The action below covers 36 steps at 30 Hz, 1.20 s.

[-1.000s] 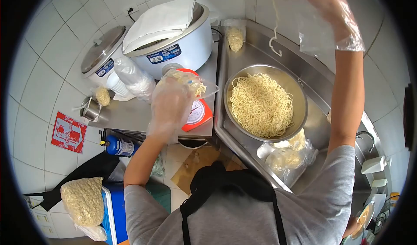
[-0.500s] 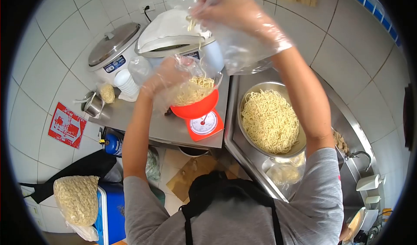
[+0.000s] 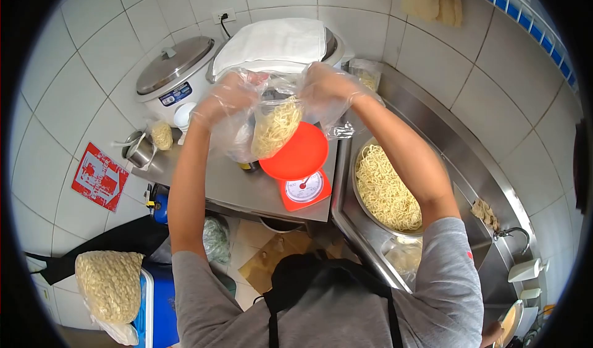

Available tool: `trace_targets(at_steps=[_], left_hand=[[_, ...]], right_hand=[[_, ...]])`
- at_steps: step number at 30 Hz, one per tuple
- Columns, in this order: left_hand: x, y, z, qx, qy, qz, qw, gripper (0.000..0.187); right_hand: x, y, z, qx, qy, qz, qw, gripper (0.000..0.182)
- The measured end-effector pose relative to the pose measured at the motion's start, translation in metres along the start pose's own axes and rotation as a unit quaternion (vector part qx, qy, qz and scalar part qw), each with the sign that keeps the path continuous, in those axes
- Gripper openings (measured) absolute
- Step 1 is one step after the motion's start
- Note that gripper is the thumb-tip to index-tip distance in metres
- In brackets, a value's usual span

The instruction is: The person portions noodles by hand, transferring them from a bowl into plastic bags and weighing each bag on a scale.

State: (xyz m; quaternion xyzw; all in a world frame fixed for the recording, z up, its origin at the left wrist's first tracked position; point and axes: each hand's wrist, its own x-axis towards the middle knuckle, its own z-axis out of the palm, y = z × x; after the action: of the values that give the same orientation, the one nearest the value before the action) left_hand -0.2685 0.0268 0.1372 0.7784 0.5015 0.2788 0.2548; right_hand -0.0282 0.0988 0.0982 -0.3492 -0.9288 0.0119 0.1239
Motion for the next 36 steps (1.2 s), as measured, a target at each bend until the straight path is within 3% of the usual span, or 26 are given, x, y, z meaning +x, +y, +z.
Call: trace_targets(at_steps=[2, 3, 5, 6, 8, 11, 13, 15, 18, 19, 21, 22, 25, 27, 29, 30, 36], left_hand=[[-0.011, 0.02, 0.007, 0.038, 0.002, 0.05, 0.998, 0.037], [-0.017, 0.022, 0.016, 0.038, 0.002, 0.047, 0.998, 0.037], [-0.026, 0.023, 0.031, 0.195, -0.049, 0.078, 0.976, 0.037], [-0.02, 0.001, 0.039, 0.146, -0.088, 0.045, 0.984, 0.038], [-0.028, 0.012, 0.054, 0.151, -0.102, 0.032, 0.983, 0.041], [-0.036, 0.018, 0.071, 0.149, -0.11, 0.038, 0.982, 0.043], [-0.041, 0.018, 0.078, 0.14, -0.109, 0.052, 0.983, 0.04], [-0.048, 0.019, 0.08, 0.055, -0.123, 0.067, 0.989, 0.035], [-0.052, 0.02, 0.08, 0.096, -0.166, 0.143, 0.971, 0.029], [-0.056, 0.025, 0.08, 0.096, -0.17, 0.14, 0.971, 0.029], [-0.07, 0.042, 0.08, -0.147, -0.203, -0.013, 0.968, 0.021], [-0.076, 0.05, 0.08, -0.146, -0.206, -0.014, 0.968, 0.021], [-0.095, 0.07, 0.073, -0.136, -0.17, -0.034, 0.976, 0.017], [-0.107, 0.082, 0.066, 0.043, -0.088, 0.075, 0.992, 0.017], [-0.117, 0.086, 0.064, 0.052, -0.054, 0.068, 0.995, 0.016], [-0.12, 0.088, 0.064, 0.059, -0.011, 0.06, 0.996, 0.016], [-0.132, 0.1, 0.078, 0.087, 0.005, 0.038, 0.995, 0.012]], right_hand=[[-0.021, -0.028, -0.022, 0.154, 0.052, 0.126, 0.979, 0.028], [-0.031, -0.031, -0.013, 0.156, 0.05, 0.126, 0.978, 0.028], [-0.049, -0.025, 0.009, 0.109, 0.115, 0.069, 0.985, 0.023], [-0.054, -0.017, 0.018, 0.11, 0.113, 0.068, 0.985, 0.023], [-0.066, -0.01, 0.029, 0.101, -0.006, 0.038, 0.994, 0.021], [-0.093, -0.01, 0.037, 0.064, -0.079, -0.006, 0.995, 0.021], [-0.114, -0.016, 0.03, 0.135, -0.068, 0.03, 0.988, 0.028], [-0.135, -0.032, 0.017, 0.342, -0.139, 0.176, 0.912, 0.041], [-0.159, -0.017, 0.023, 0.314, -0.128, 0.154, 0.928, 0.051], [-0.169, -0.013, 0.022, 0.318, -0.128, 0.155, 0.926, 0.051], [-0.191, -0.009, 0.017, 0.327, -0.101, 0.188, 0.921, 0.049], [-0.202, -0.009, 0.012, 0.322, -0.095, 0.207, 0.919, 0.048], [-0.236, 0.006, 0.018, 0.314, -0.064, 0.262, 0.91, 0.044], [-0.258, 0.013, 0.021, 0.292, -0.074, 0.298, 0.906, 0.041], [-0.279, 0.018, 0.027, 0.367, -0.042, 0.319, 0.873, 0.04], [-0.287, 0.021, 0.03, 0.327, -0.043, 0.332, 0.884, 0.039], [-0.312, 0.033, 0.047, 0.331, -0.034, 0.342, 0.879, 0.037]])
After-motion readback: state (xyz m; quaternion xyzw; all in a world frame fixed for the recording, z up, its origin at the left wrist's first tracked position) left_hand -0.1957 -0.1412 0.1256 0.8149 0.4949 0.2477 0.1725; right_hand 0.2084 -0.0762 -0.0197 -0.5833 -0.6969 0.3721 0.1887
